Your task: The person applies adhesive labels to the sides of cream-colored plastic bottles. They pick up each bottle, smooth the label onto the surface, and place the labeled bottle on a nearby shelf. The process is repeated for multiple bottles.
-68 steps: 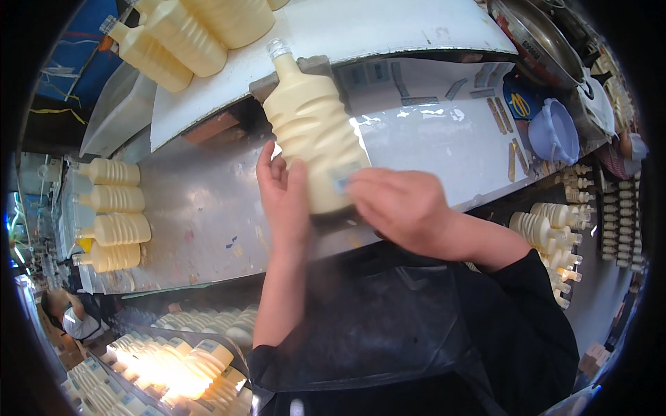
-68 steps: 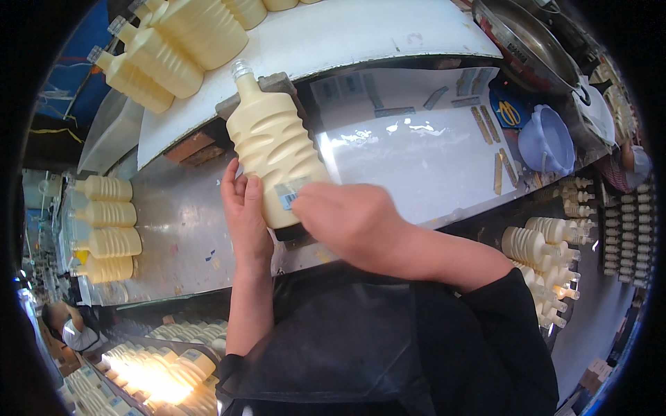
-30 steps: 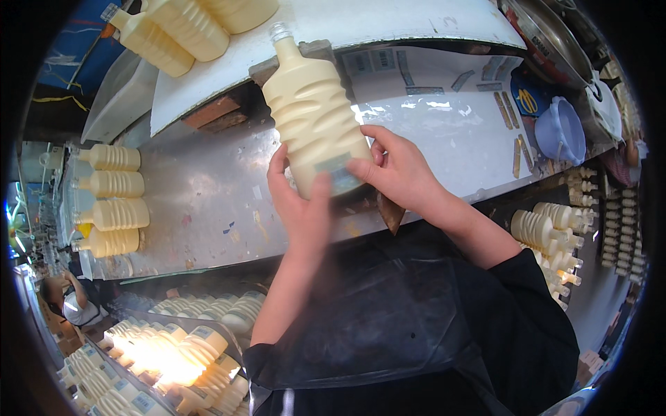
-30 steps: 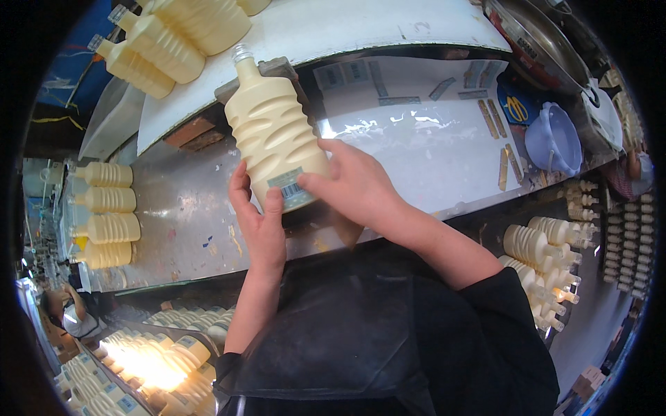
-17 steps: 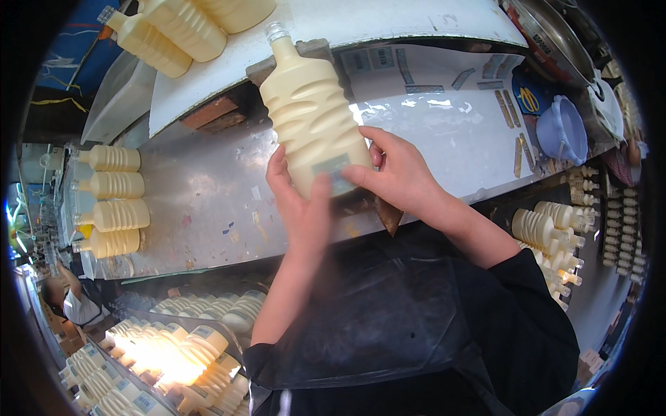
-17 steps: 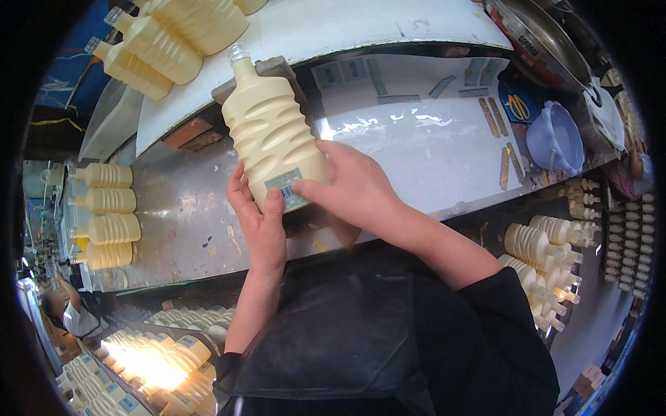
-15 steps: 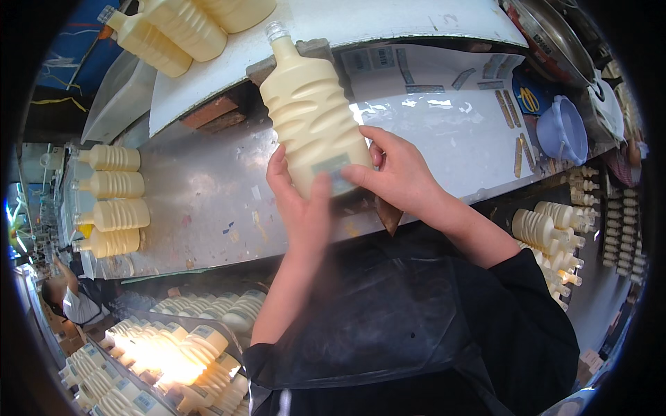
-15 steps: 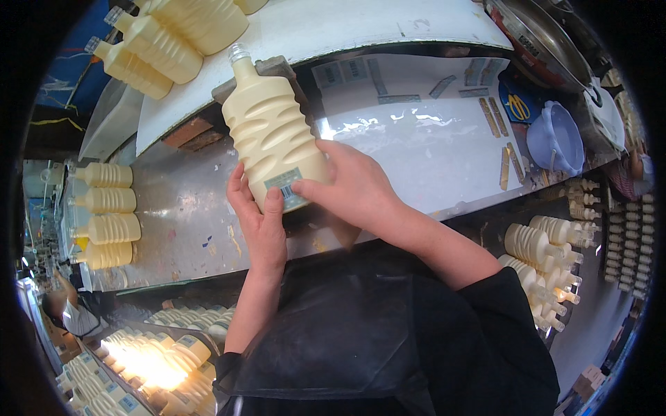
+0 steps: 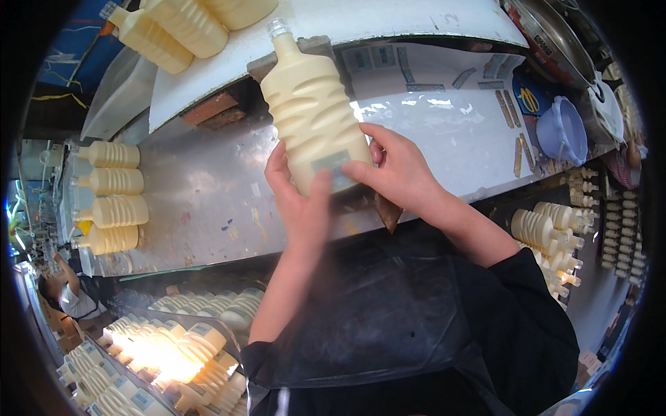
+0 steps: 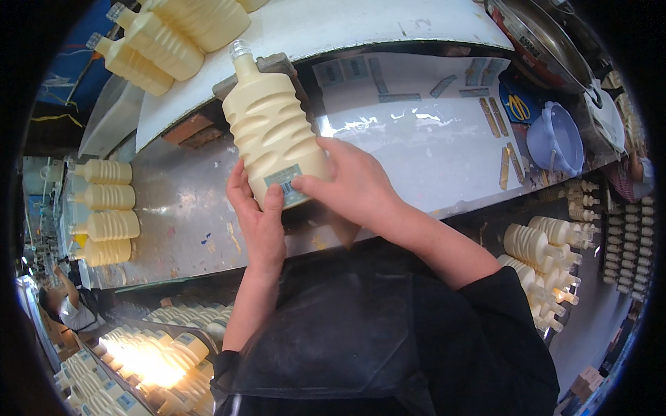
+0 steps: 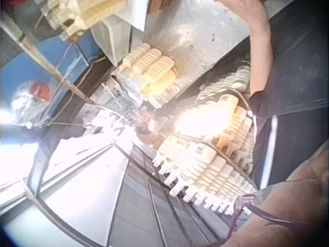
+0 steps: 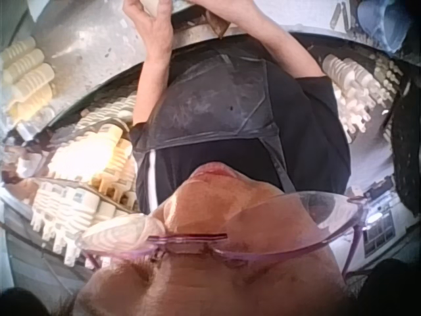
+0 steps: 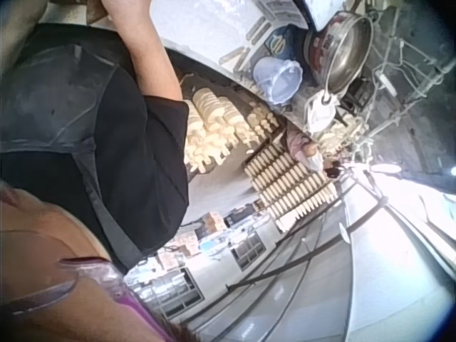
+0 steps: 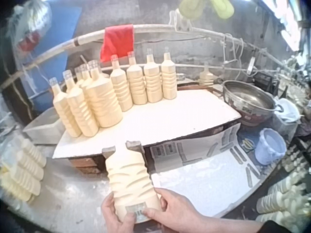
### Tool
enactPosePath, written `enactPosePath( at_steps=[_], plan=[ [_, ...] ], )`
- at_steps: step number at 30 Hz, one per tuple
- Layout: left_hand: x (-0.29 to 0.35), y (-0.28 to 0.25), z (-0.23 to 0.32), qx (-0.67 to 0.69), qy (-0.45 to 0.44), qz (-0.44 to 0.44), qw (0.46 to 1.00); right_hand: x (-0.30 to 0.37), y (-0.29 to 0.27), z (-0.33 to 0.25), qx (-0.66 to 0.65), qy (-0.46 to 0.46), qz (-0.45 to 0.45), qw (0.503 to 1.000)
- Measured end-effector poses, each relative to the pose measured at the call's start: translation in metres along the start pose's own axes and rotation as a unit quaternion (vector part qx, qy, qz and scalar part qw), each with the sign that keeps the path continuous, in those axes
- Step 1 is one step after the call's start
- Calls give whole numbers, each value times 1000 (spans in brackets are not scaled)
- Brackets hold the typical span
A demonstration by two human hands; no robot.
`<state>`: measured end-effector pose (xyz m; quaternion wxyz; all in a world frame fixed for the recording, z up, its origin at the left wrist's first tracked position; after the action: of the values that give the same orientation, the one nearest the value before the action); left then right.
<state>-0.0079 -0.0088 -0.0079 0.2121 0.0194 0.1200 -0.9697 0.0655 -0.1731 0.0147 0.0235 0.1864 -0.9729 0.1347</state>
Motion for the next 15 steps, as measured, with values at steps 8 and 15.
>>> enactPosePath(
  at_steps=[8, 15],
  plan=[
    [1, -7, -11, 61, 1, -23, 998, -1, -5, 0, -74, 42, -45, 995],
    [2, -6, -6, 34, -11, -27, 999, -1, -2, 3, -42, 6, -25, 999]
  ],
)
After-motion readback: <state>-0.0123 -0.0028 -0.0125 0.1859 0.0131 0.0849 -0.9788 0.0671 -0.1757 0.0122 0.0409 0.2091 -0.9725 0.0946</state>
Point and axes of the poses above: each hand's wrist, its own x-axis away from the middle knuckle, its own y-axis out of the palm, z = x × y, the point moved 3 cm from there along -x, towards the middle knuckle, and after that the axes turned 12 degrees about -x, right-handed, at the moved point
